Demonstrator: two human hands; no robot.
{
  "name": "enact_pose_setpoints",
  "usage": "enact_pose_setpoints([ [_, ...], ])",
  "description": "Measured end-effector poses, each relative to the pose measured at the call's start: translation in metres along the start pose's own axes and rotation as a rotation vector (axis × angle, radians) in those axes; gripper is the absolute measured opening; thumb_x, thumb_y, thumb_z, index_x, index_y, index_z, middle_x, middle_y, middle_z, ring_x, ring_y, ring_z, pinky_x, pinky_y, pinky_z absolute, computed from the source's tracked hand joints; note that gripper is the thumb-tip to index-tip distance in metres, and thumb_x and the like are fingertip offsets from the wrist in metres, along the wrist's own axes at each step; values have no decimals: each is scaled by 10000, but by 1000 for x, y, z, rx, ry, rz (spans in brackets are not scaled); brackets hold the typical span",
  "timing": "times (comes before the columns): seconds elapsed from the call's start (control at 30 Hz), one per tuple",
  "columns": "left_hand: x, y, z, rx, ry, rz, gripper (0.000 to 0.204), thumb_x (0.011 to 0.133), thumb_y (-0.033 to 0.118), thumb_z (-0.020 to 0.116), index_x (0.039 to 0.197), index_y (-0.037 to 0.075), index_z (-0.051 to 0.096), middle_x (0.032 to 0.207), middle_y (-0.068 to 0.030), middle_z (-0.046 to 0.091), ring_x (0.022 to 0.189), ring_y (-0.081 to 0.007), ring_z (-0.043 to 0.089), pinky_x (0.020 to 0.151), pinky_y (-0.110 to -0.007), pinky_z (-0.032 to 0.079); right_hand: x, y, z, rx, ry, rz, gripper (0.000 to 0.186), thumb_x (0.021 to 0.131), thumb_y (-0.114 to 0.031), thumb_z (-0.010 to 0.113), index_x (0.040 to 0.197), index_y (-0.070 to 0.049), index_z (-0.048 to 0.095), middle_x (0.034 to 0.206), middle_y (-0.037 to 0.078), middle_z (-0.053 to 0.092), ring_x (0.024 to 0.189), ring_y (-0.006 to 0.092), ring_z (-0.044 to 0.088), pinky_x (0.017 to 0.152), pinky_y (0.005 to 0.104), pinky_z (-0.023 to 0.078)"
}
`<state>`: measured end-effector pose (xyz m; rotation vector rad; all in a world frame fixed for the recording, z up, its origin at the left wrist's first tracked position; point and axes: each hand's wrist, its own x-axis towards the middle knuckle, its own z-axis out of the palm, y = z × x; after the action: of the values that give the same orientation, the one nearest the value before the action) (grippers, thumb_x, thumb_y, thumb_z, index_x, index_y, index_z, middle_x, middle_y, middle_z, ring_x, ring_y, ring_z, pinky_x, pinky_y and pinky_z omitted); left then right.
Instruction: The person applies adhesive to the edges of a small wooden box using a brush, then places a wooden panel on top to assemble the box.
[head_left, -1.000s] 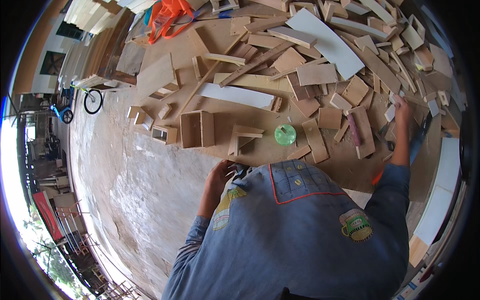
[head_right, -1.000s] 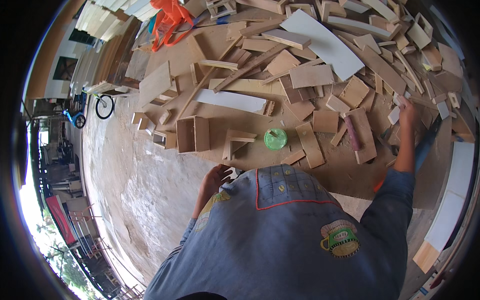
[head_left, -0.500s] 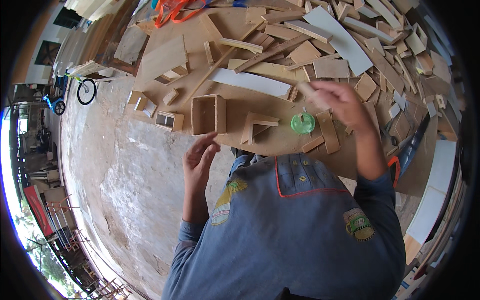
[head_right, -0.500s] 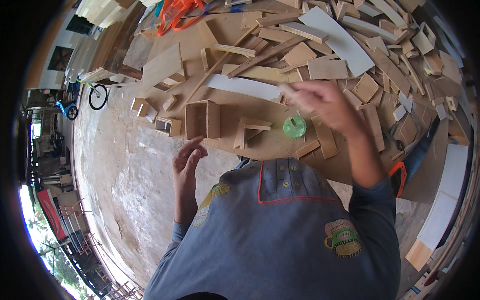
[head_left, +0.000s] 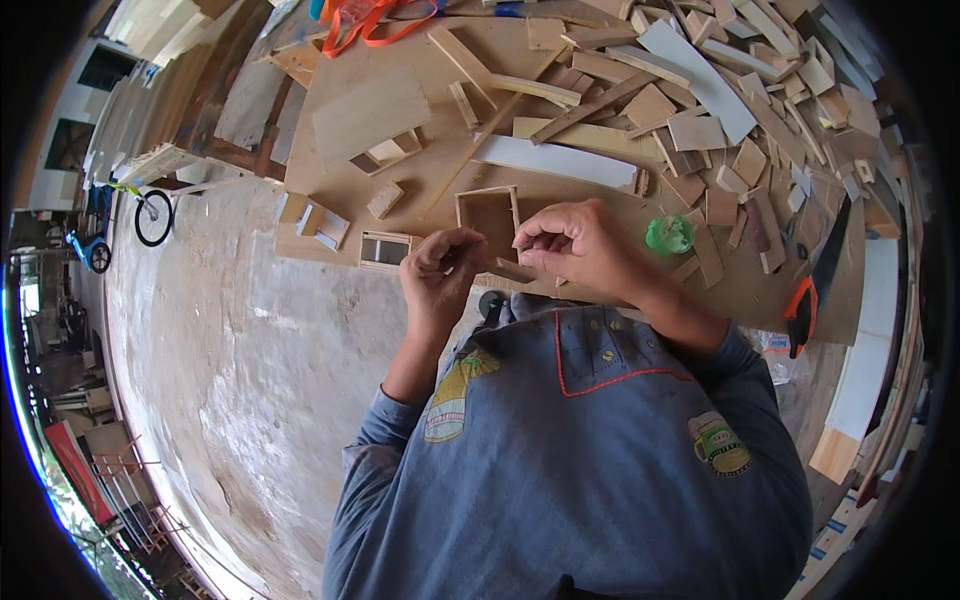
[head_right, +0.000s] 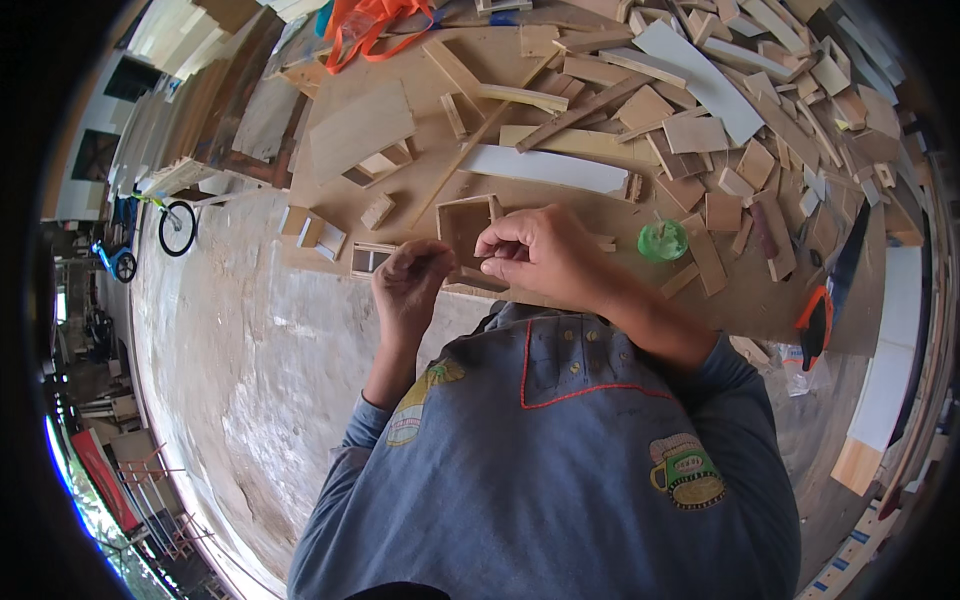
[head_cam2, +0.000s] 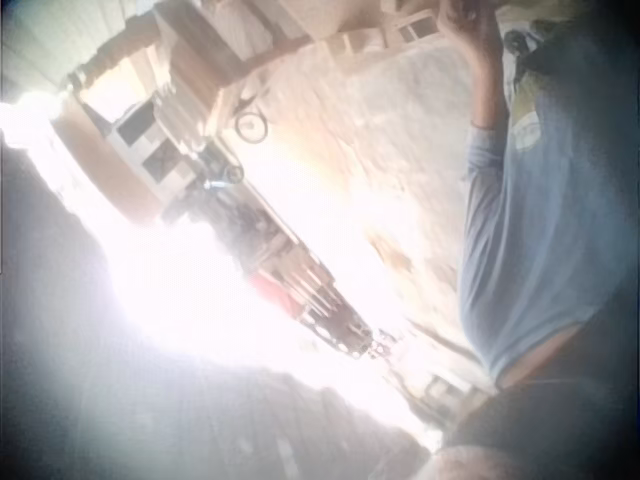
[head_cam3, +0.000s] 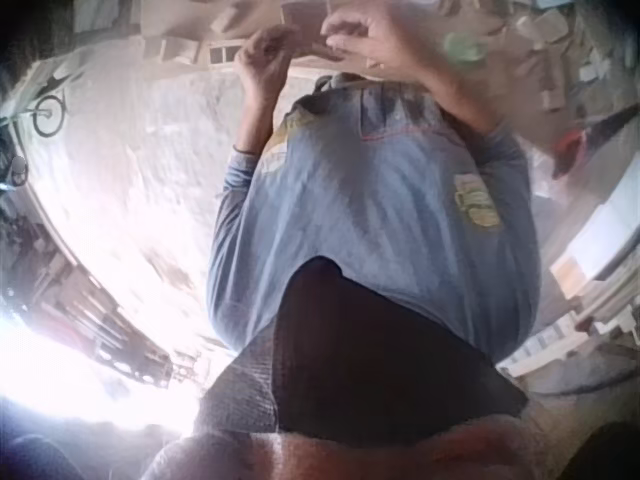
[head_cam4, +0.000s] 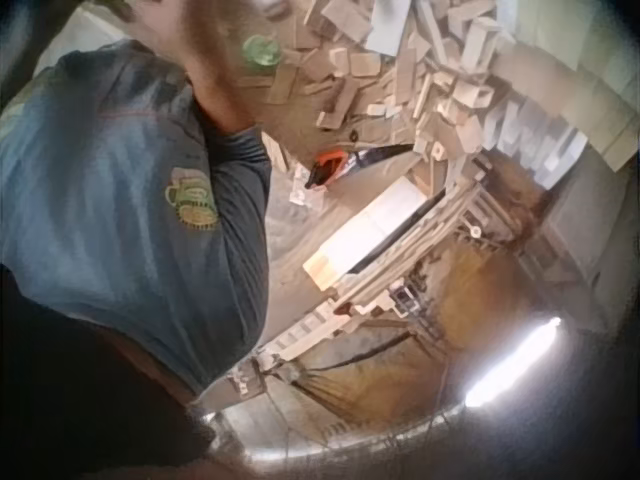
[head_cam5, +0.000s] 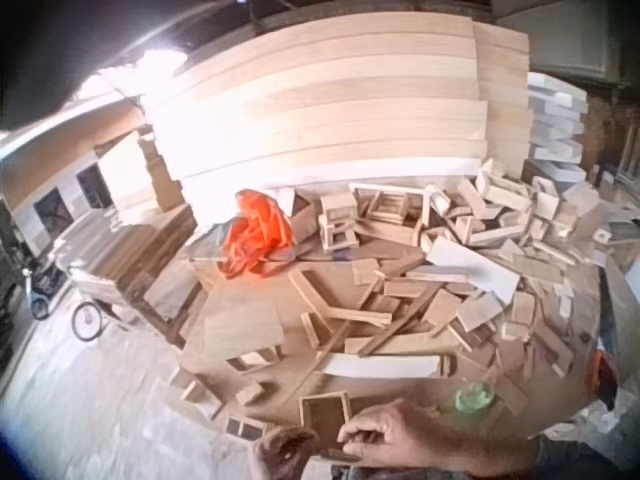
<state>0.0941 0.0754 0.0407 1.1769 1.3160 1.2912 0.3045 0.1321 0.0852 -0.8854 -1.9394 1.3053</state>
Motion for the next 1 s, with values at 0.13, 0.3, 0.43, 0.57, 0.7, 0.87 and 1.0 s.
enact_pose_setpoints([
  [0.13,-1,7,-18,-88,-152,-143,96,901,-28,649,995,-40,644,867,-72,688,768,-124,669,740,-253,548,2,-1,26,-81,78,33,117,840,-35,705,948,6,687,807,84,688,707,109,651,640,263,519],
  [0.3,-5,-11,-73,-162,88,-26,92,914,-16,634,1003,-13,655,909,-54,675,808,-109,649,752,-243,531,-41,13,2,-150,359,266,97,860,-19,695,956,-4,695,844,29,684,748,73,630,690,225,512],
  [0.43,-18,-37,-105,-81,23,-167,114,943,70,624,1025,-1,660,897,-50,675,799,-116,644,742,-256,523,-81,26,13,-123,130,488,112,868,-45,690,972,-4,696,822,40,693,742,70,629,688,238,507],
  [0.57,-32,-62,-110,-46,-173,-389,182,946,84,635,1073,-44,655,929,-81,700,818,-127,661,763,-253,534,-88,50,47,-153,41,493,214,876,-177,659,984,4,693,827,138,701,765,222,682,720,327,504],
  [0.7,-32,-110,-107,-84,-440,-571,257,961,128,638,1146,-49,652,980,-66,704,847,-90,638,761,-228,518,-89,65,50,-239,128,454,202,891,-161,652,997,7,689,860,144,707,780,211,685,737,318,513],
  [0.87,-21,-114,-94,-42,-523,-522,268,982,151,613,1162,-44,653,1007,-51,699,856,-74,620,749,-222,508,-100,67,20,-395,353,521,198,853,-192,698,932,-10,692,808,129,704,729,210,689,678,324,519],
  [1.0,-18,-112,-86,-25,-571,-554,267,984,152,609,1164,-41,653,1015,-49,697,869,-76,618,761,-225,506,-93,78,23,-472,344,588,270,772,-254,780,871,-20,688,746,121,694,669,225,681,637,324,518],
])
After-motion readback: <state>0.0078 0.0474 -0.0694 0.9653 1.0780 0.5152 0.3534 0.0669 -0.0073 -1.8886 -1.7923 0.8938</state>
